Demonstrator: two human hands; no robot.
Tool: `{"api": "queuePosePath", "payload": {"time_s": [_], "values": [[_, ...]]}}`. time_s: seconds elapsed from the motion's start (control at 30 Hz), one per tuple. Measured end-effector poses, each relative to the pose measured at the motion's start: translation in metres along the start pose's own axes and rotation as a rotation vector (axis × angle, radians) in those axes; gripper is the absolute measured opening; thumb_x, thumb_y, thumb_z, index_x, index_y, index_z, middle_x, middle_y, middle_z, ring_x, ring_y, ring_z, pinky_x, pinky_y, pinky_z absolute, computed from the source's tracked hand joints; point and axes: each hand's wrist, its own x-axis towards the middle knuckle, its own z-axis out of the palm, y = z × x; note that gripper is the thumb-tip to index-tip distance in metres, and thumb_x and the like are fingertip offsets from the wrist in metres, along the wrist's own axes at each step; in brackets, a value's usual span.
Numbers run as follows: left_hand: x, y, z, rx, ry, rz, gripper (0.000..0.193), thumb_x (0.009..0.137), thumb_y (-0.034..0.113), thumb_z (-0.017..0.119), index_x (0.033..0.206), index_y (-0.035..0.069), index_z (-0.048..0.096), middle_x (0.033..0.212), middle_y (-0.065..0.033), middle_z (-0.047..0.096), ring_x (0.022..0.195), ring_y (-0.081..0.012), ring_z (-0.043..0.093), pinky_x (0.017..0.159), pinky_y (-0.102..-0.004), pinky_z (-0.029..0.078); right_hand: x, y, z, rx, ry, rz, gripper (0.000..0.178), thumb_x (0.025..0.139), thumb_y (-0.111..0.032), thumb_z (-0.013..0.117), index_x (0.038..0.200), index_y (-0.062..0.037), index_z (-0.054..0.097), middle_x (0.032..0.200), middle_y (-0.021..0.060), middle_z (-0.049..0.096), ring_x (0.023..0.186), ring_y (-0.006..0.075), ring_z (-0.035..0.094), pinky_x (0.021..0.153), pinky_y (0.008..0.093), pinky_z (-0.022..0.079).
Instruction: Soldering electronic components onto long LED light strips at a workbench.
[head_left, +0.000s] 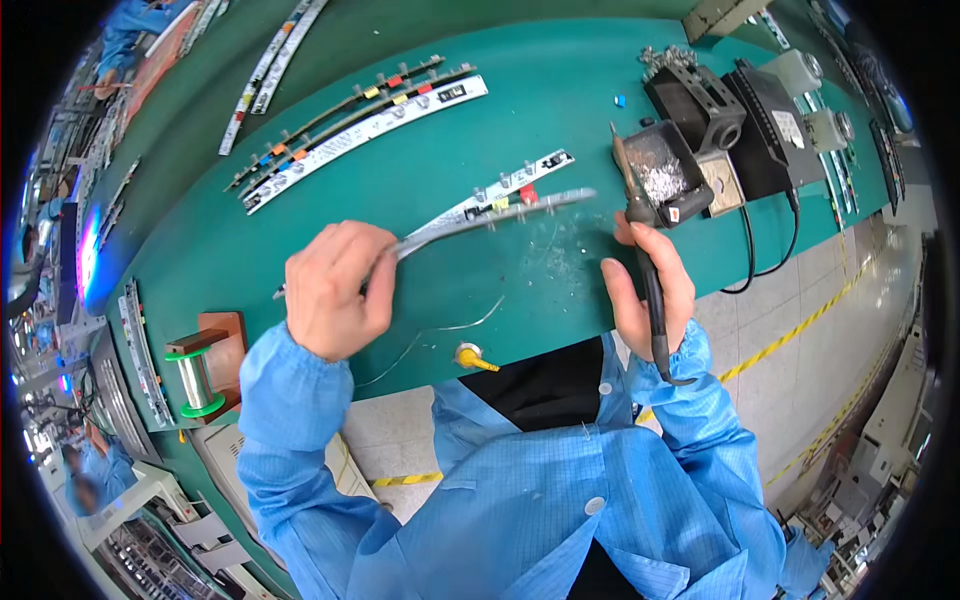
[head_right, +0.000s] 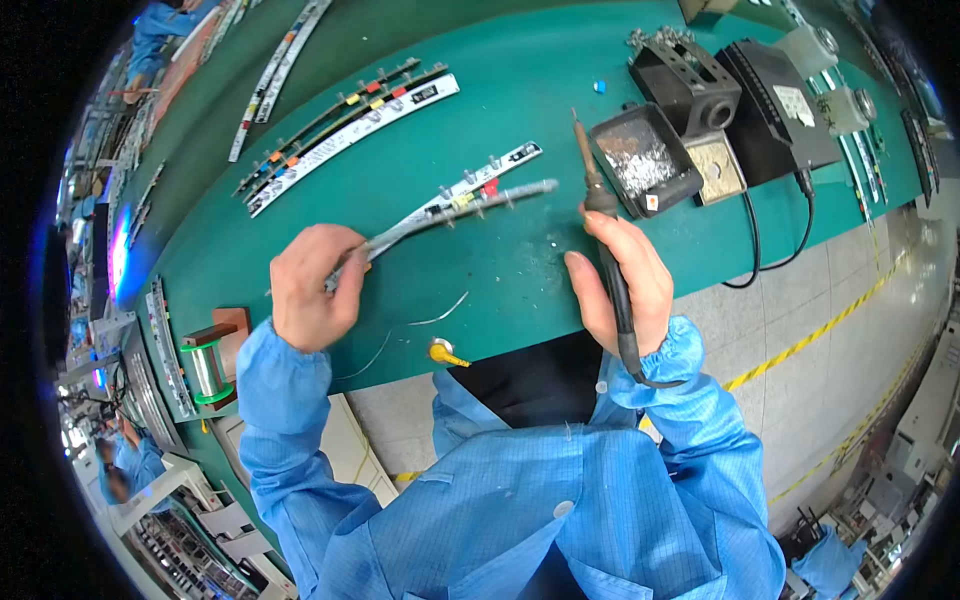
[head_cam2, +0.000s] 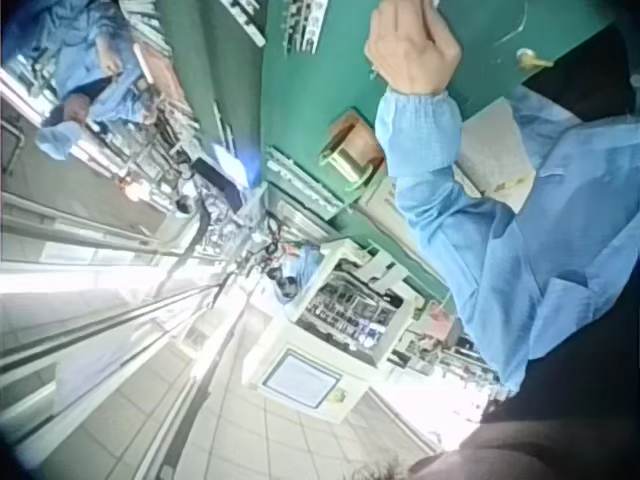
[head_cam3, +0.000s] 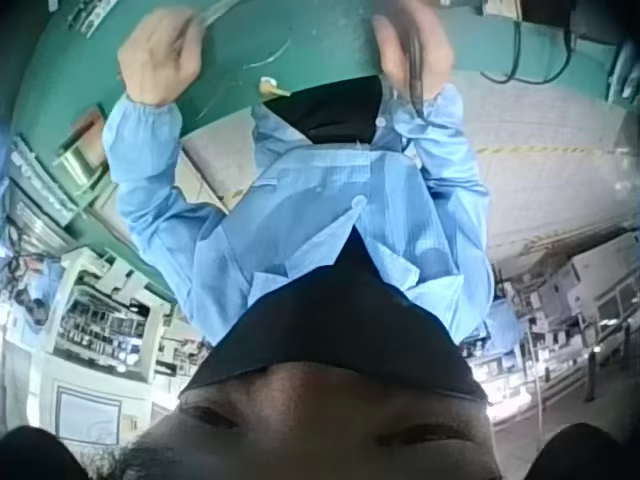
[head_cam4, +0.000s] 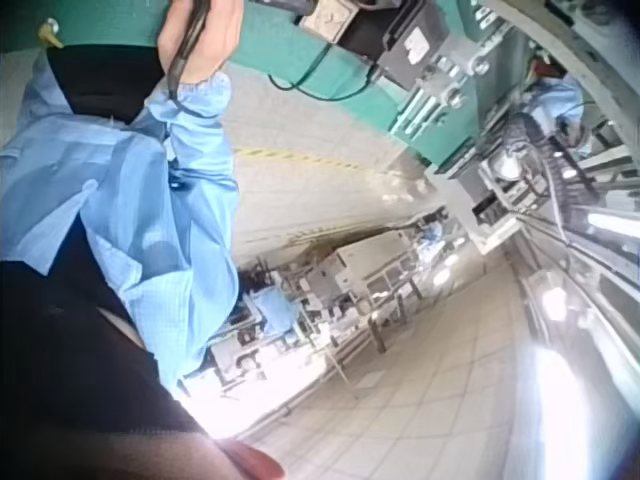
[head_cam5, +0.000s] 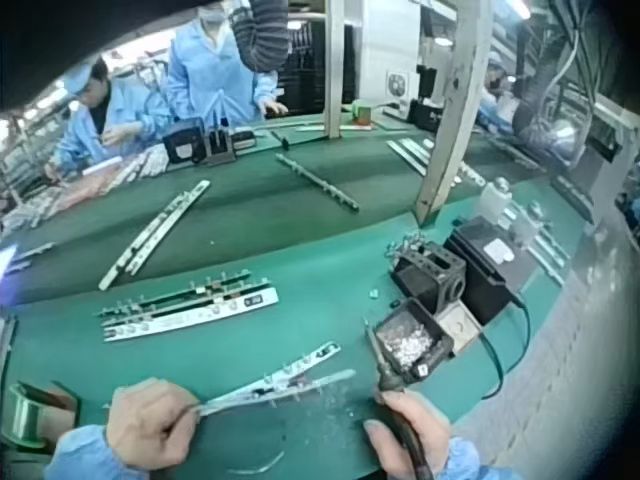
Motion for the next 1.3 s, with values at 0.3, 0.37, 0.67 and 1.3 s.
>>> {"api": "queuePosePath", "payload": {"time_s": [0.3,0.37,0.67,1.3], "values": [[0.037,-0.002,-0.059,-1.08,-0.112,-0.635,0.018,0.094,0.014,0.056,0.094,-0.003,0.061,0.084,-0.0081,0.066,0.057,-0.0106,0.056,0.054,-0.0242,0.046,-0.002,-0.007,-0.002,0.189,0.088,0.059,0.05,0.085,0.001,0.064,0.132,0.0014,0.045,0.123,0.0229,0.059,0.104,0.0266,0.062,0.093,0.0386,0.048],[0.041,0.023,-0.048,-1.403,0.035,-0.57,0.017,0.095,0.014,0.055,0.093,-0.003,0.059,0.083,-0.0103,0.064,0.056,-0.0131,0.057,0.054,-0.0259,0.048,0.003,-0.015,-0.002,0.228,0.111,0.056,0.045,0.092,-0.007,0.058,0.133,0.002,0.043,0.124,0.0238,0.058,0.107,0.029,0.062,0.095,0.0405,0.047],[0.037,0.115,0.023,-1.907,0.331,-0.191,0.017,0.099,0.011,0.048,0.113,0.002,0.048,0.103,-0.0149,0.057,0.097,-0.027,0.061,0.088,-0.0416,0.05,0.013,-0.079,0.021,0.975,0.039,0.145,0.048,0.087,0.006,0.058,0.132,-0.0003,0.043,0.129,0.0212,0.056,0.106,0.0211,0.061,0.089,0.0333,0.05],[-0.025,0.004,0.016,0.112,0.258,-0.064,0.021,0.069,0.003,0.072,0.09,0.005,0.067,0.089,-0.0101,0.061,0.08,-0.0304,0.059,0.069,-0.0407,0.047,0.02,0.003,-0.011,0.003,-0.172,-0.435,0.047,0.067,0.016,0.068,0.108,-0.0031,0.055,0.1,0.0204,0.066,0.081,0.0314,0.063,0.072,0.0414,0.047]]}}
